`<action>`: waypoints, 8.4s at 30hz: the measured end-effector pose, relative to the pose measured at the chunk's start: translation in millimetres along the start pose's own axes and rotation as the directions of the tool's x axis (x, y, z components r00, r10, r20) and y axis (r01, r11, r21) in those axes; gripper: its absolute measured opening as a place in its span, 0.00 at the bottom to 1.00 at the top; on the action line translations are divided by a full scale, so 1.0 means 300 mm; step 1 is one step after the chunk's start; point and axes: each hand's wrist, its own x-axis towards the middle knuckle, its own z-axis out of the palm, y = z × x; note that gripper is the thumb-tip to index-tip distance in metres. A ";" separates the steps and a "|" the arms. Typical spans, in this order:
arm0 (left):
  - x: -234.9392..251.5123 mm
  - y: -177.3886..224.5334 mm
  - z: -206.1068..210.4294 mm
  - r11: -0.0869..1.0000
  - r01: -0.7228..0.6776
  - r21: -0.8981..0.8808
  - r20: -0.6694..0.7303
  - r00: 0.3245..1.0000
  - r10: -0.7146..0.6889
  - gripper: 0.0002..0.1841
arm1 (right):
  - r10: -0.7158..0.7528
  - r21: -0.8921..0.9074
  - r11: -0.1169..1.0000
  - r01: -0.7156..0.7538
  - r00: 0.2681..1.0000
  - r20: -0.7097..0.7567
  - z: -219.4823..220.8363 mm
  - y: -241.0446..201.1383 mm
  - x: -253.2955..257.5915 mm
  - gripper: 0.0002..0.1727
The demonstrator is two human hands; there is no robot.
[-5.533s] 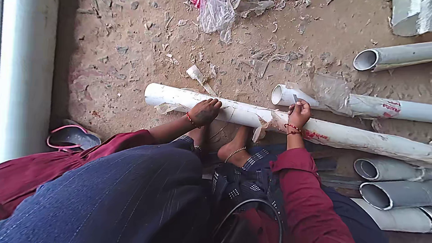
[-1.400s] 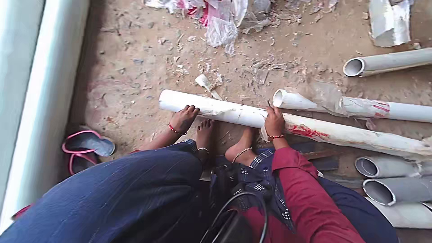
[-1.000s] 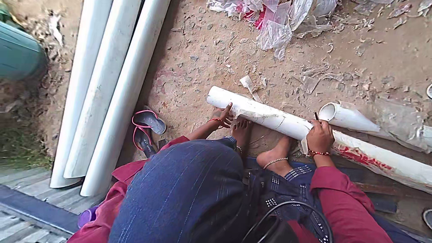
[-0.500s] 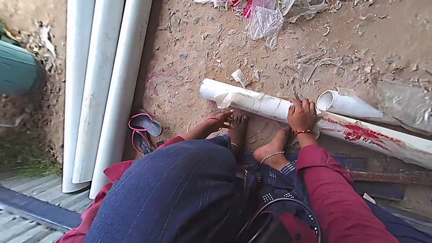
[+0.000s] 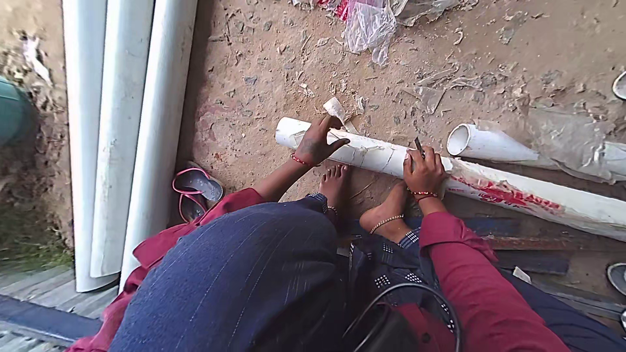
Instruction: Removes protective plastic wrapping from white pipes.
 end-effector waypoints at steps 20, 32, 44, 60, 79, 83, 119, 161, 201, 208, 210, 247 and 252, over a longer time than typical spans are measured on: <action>-0.099 -0.029 0.034 0.898 -0.129 0.420 0.612 0.771 -0.175 0.11 | 0.157 -0.146 0.984 -0.105 0.899 0.409 0.027 -0.125 0.126 0.31; -0.190 0.041 0.080 0.945 -0.154 0.289 0.587 0.808 -0.048 0.09 | 0.204 -0.102 0.978 -0.180 0.922 0.329 0.017 -0.096 0.155 0.32; -0.152 -0.051 -0.016 0.883 0.012 0.470 0.155 0.983 -0.096 0.44 | 0.121 0.015 0.992 -0.128 0.964 0.236 -0.003 -0.031 0.100 0.26; 0.206 0.214 0.287 0.893 -0.086 0.441 0.633 0.735 -0.242 0.26 | 0.099 0.211 0.972 -0.101 0.995 0.022 -0.054 0.090 0.015 0.14; 0.094 0.116 0.223 0.987 0.045 0.157 0.456 0.883 -0.113 0.25 | 0.427 0.462 0.773 -0.434 0.895 0.126 -0.063 0.038 0.059 0.22; 0.105 0.114 0.235 0.984 0.000 0.179 0.525 0.846 -0.095 0.23 | 0.368 0.434 0.761 -0.483 0.872 0.323 -0.121 -0.089 0.080 0.14; 0.200 0.179 0.220 0.952 0.053 0.301 0.645 0.724 -0.244 0.24 | 0.362 0.074 0.909 -0.409 0.866 0.345 -0.113 -0.286 -0.119 0.17; 0.036 0.234 -0.001 0.930 -0.027 0.365 0.669 0.702 -0.242 0.16 | -0.007 -0.047 0.999 0.001 0.993 -0.121 0.033 -0.125 -0.011 0.13; 0.048 0.096 0.104 0.931 -0.090 0.354 0.557 0.820 -0.132 0.11 | 0.178 -0.036 0.984 -0.176 0.982 0.056 -0.052 -0.275 -0.109 0.15; -0.019 0.098 0.112 0.900 -0.327 0.287 0.601 0.793 0.096 0.07 | 0.124 -0.122 0.986 -0.114 0.989 0.079 0.063 -0.143 0.053 0.16; -0.048 0.104 0.113 0.899 -0.346 0.269 0.594 0.794 0.128 0.07 | 0.075 -0.104 0.992 -0.069 0.996 0.055 0.081 -0.122 0.060 0.15; -0.136 -0.105 0.072 0.950 -0.089 0.300 0.171 0.985 0.039 0.19 | 0.232 0.051 0.958 -0.282 0.869 0.436 -0.057 -0.309 0.017 0.18; -0.120 -0.072 0.055 0.964 -0.019 0.264 0.204 0.978 -0.037 0.17 | 0.253 -0.052 0.963 -0.263 0.829 0.498 -0.084 -0.322 -0.078 0.18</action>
